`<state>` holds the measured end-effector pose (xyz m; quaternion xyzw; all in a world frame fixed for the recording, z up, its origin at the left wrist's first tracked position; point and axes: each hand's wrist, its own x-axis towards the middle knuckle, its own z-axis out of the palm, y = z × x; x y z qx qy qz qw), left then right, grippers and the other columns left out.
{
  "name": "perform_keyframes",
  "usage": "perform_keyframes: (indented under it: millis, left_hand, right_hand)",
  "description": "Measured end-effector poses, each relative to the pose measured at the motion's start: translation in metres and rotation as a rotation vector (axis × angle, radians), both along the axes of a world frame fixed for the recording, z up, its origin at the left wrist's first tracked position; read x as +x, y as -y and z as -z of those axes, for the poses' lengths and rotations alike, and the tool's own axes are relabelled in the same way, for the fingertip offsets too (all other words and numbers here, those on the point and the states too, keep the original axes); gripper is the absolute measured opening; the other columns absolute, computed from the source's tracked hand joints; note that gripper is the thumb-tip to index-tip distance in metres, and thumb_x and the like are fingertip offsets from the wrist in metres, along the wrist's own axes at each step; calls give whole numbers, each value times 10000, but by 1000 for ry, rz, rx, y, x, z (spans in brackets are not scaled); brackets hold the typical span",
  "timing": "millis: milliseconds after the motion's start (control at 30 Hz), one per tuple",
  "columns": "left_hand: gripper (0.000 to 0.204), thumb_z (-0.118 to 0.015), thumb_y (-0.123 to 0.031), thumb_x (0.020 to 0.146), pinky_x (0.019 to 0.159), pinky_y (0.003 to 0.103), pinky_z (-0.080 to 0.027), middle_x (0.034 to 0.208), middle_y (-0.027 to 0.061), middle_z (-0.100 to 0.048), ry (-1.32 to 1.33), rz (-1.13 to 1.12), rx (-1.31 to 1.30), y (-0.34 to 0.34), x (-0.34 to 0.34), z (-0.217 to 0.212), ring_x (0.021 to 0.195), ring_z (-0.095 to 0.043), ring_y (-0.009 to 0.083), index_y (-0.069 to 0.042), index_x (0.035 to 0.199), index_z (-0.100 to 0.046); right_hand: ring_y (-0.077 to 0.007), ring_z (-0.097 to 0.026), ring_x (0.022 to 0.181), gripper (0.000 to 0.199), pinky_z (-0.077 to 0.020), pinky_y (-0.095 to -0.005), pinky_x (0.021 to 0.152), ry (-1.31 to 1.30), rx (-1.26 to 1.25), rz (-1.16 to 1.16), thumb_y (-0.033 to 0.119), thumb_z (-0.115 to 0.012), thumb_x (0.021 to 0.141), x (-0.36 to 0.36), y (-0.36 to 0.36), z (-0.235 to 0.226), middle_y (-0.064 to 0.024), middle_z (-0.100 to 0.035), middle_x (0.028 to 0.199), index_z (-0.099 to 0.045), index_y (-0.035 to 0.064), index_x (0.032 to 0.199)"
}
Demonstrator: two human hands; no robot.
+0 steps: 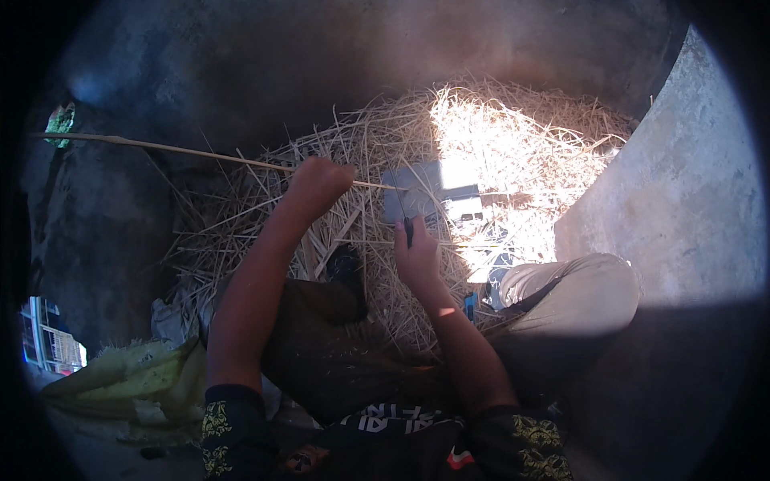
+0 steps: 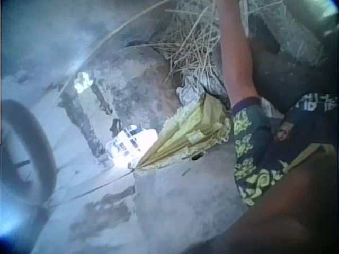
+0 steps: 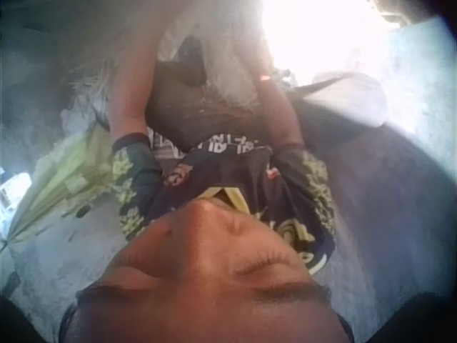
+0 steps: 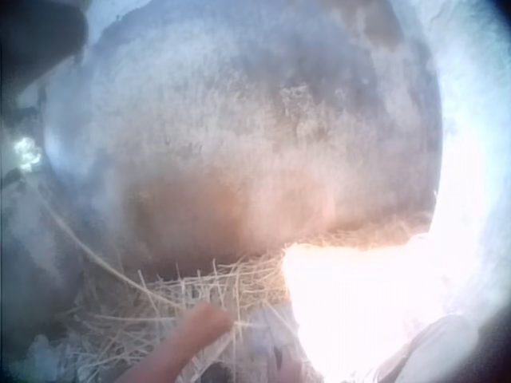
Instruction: The person sits on a straw-covered floor and uses a knife to split long bamboo strips into thinner slivers. They hold the bamboo with one hand and carefully shave the material with the other, occasionally switching tools or adjusting the grip to continue the splitting process.
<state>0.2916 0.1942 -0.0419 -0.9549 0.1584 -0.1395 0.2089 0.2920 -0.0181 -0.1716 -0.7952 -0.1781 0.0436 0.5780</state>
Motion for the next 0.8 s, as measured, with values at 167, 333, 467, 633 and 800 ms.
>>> perform_keyframes:
  millis: [167,333,467,633,800]
  left_hand:
    - [87,-680,-32,715,530,380,-539,565,77,-598,-16,-4,40,6,6,1,593,-680,255,-74,771,-630]
    - [100,-689,-29,706,536,379,-539,570,74,-600,-11,-15,24,1,1,3,597,-680,259,-79,756,-618]
    - [106,-688,-28,708,537,384,-539,571,67,-599,19,19,2,-1,-2,-3,591,-677,251,-84,751,-609]
    - [113,-684,-46,732,525,367,-531,571,39,-599,-37,-18,105,5,0,1,591,-678,222,-98,812,-624]
    - [113,-677,-65,746,530,348,-526,593,29,-611,37,-8,59,-12,-3,11,610,-680,216,-113,838,-630]
  right_hand:
    - [-455,-649,725,333,-467,-512,623,-137,-526,103,291,-537,994,11,16,92,-230,-648,728,-554,-32,916]
    - [-254,-573,558,319,-425,-421,543,13,46,170,278,-510,1019,18,4,22,-127,-571,626,-554,-14,896]
    - [-146,-493,549,320,-395,-359,530,10,178,103,274,-493,1033,-3,-3,13,-87,-516,595,-560,-11,906]
    - [-268,-559,561,345,-425,-407,562,-18,-451,1,290,-509,1019,15,7,111,-181,-598,656,-570,-43,954]
    - [-271,-579,608,356,-432,-403,582,-60,19,61,289,-505,1019,12,-1,7,-199,-602,667,-580,-42,911]
